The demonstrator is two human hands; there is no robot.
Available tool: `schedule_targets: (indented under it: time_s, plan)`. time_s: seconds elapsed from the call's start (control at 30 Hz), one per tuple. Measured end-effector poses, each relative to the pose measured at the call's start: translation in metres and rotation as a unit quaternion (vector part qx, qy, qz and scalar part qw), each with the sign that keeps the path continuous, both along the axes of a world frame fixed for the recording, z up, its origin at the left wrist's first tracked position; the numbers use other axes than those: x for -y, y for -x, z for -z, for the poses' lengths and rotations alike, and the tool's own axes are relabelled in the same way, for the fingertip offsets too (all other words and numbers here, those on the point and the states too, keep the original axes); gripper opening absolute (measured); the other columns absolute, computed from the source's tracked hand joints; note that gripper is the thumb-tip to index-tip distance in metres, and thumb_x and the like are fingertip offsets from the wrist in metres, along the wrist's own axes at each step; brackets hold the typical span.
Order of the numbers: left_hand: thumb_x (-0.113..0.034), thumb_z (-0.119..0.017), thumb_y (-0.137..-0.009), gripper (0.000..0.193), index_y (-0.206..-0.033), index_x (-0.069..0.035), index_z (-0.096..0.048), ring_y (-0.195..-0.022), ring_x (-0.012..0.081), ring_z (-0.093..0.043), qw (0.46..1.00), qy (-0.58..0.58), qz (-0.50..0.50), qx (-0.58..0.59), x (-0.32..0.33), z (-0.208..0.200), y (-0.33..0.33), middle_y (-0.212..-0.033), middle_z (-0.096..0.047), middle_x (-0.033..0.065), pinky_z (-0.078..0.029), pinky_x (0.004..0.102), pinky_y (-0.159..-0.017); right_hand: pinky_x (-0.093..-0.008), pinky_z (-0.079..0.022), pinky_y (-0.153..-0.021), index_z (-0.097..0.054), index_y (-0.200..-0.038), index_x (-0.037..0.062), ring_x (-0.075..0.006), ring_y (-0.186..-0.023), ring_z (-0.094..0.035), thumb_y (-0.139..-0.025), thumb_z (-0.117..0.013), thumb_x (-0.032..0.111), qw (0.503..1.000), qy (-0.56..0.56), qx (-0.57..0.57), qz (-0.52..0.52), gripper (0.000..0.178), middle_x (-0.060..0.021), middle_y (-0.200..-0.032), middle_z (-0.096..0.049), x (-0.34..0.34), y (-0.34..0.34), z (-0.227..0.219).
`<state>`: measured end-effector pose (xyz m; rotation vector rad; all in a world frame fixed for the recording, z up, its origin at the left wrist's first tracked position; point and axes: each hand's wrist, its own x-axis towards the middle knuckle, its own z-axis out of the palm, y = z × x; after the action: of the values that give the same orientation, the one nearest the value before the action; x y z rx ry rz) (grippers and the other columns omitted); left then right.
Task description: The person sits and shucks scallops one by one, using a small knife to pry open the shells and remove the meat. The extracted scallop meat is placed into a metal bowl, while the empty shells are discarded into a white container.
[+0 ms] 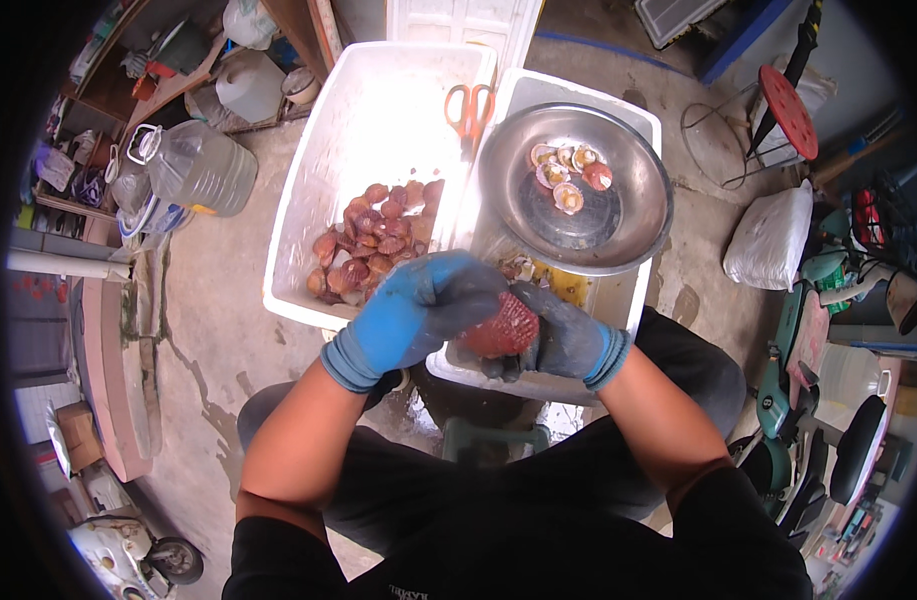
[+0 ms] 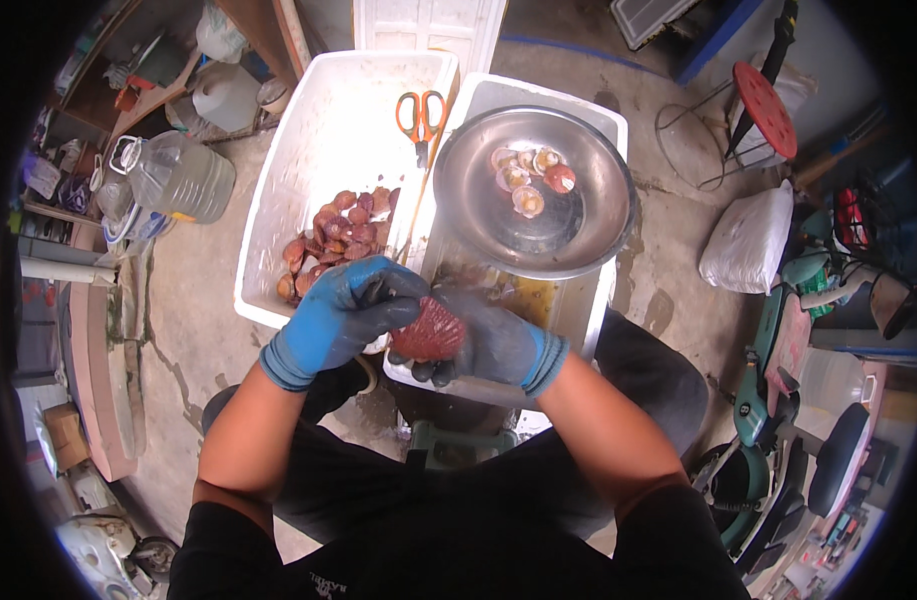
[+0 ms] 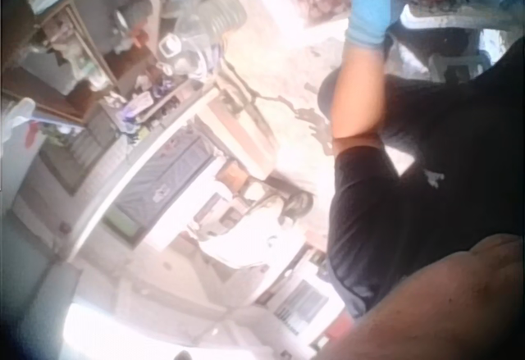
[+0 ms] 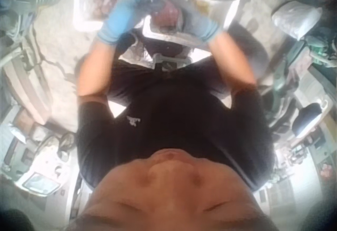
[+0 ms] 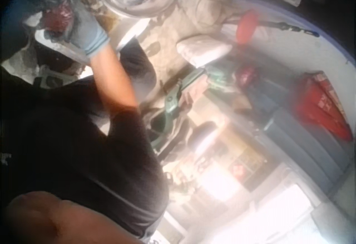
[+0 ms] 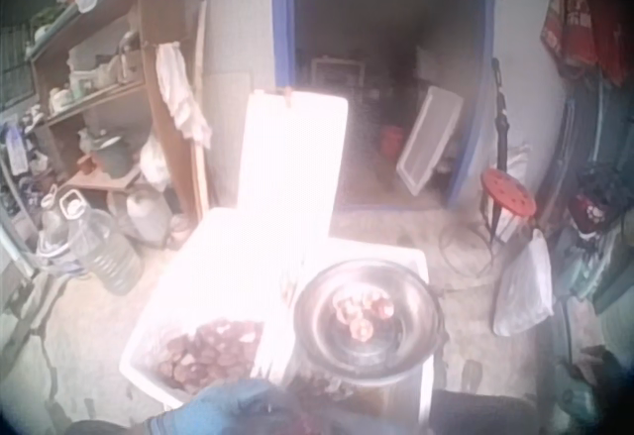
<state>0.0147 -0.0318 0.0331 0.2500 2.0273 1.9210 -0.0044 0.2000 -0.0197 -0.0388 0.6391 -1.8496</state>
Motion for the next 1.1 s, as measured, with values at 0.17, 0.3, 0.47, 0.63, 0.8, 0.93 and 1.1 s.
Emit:
schedule_targets:
  time_s: [0.17,0.3,0.47,0.63,0.8,0.93,1.1]
  plan:
    - [0.002,-0.068,-0.097,0.019,-0.115,-0.002,-0.070,-0.084,0.0071,-0.060,0.969,-0.200,-0.070,0.129,0.007,-0.004,0.000,-0.097,-0.069,0.0003,-0.051,0.0233,-0.075,-0.0316,-0.057,-0.083,-0.056,-0.142,0.0092,-0.0210,-0.102,-0.068,-0.094,-0.065,0.065,0.998,0.034,0.018,-0.040,0.074,-0.0134,-0.129,-0.068,0.001,-0.010,0.013]
    - [-0.008,-0.069,-0.098,0.022,-0.119,-0.001,-0.070,-0.084,0.0135,-0.065,0.985,0.071,-0.153,-0.042,0.022,0.008,0.008,-0.097,-0.072,0.0036,-0.055,0.0294,-0.076,-0.0419,-0.059,-0.091,-0.054,-0.143,0.0089,-0.0280,-0.112,-0.068,-0.095,-0.069,0.058,0.995,0.085,0.014,0.052,0.071,-0.0126,-0.132,-0.066,0.011,-0.007,0.017]
    - [-0.016,-0.075,-0.096,0.031,-0.123,0.000,-0.069,-0.085,0.0310,-0.071,0.891,0.411,-0.040,-0.186,0.027,0.014,-0.003,-0.099,-0.073,0.0161,-0.056,0.0388,-0.078,-0.0461,-0.061,-0.096,-0.055,-0.141,0.0104,-0.0238,-0.118,-0.068,-0.100,-0.065,0.051,0.961,0.046,0.029,0.272,0.059,-0.0101,-0.134,-0.065,0.013,0.010,0.007]
    - [-0.008,-0.070,-0.097,0.028,-0.124,-0.001,-0.065,-0.072,0.0333,-0.068,0.939,0.265,-0.029,-0.218,-0.002,0.008,-0.022,-0.090,-0.068,0.0178,-0.055,0.0398,-0.067,-0.0442,-0.055,-0.104,-0.057,-0.135,0.0106,-0.0280,-0.119,-0.064,-0.101,-0.069,0.041,0.936,0.017,0.035,0.350,0.047,-0.0097,-0.130,-0.063,0.009,0.015,-0.001]
    - [-0.005,-0.069,-0.095,0.029,-0.124,-0.001,-0.064,-0.067,0.0358,-0.065,0.919,0.286,0.014,-0.269,-0.019,0.007,-0.027,-0.088,-0.067,0.0182,-0.052,0.0427,-0.059,-0.0435,-0.056,-0.102,-0.060,-0.129,0.0091,-0.0270,-0.113,-0.066,-0.102,-0.069,0.037,0.922,0.009,0.046,0.384,0.040,-0.0091,-0.119,-0.067,0.008,0.014,0.000]
    - [-0.005,-0.070,-0.094,0.030,-0.123,-0.002,-0.063,-0.066,0.0369,-0.066,0.900,0.287,0.001,-0.329,-0.019,0.009,-0.026,-0.088,-0.067,0.0189,-0.051,0.0447,-0.058,-0.0427,-0.057,-0.100,-0.060,-0.129,0.0098,-0.0262,-0.109,-0.068,-0.102,-0.070,0.038,0.927,0.023,0.040,0.373,0.041,-0.0086,-0.114,-0.068,0.006,0.013,0.003]
    - [-0.005,-0.070,-0.094,0.029,-0.122,-0.002,-0.064,-0.065,0.0367,-0.065,0.912,0.274,0.013,-0.305,-0.017,0.007,-0.025,-0.088,-0.067,0.0186,-0.051,0.0444,-0.058,-0.0421,-0.057,-0.099,-0.060,-0.130,0.0109,-0.0253,-0.109,-0.068,-0.101,-0.070,0.038,0.927,0.012,0.031,0.374,0.041,-0.0075,-0.116,-0.068,0.005,0.013,0.005]
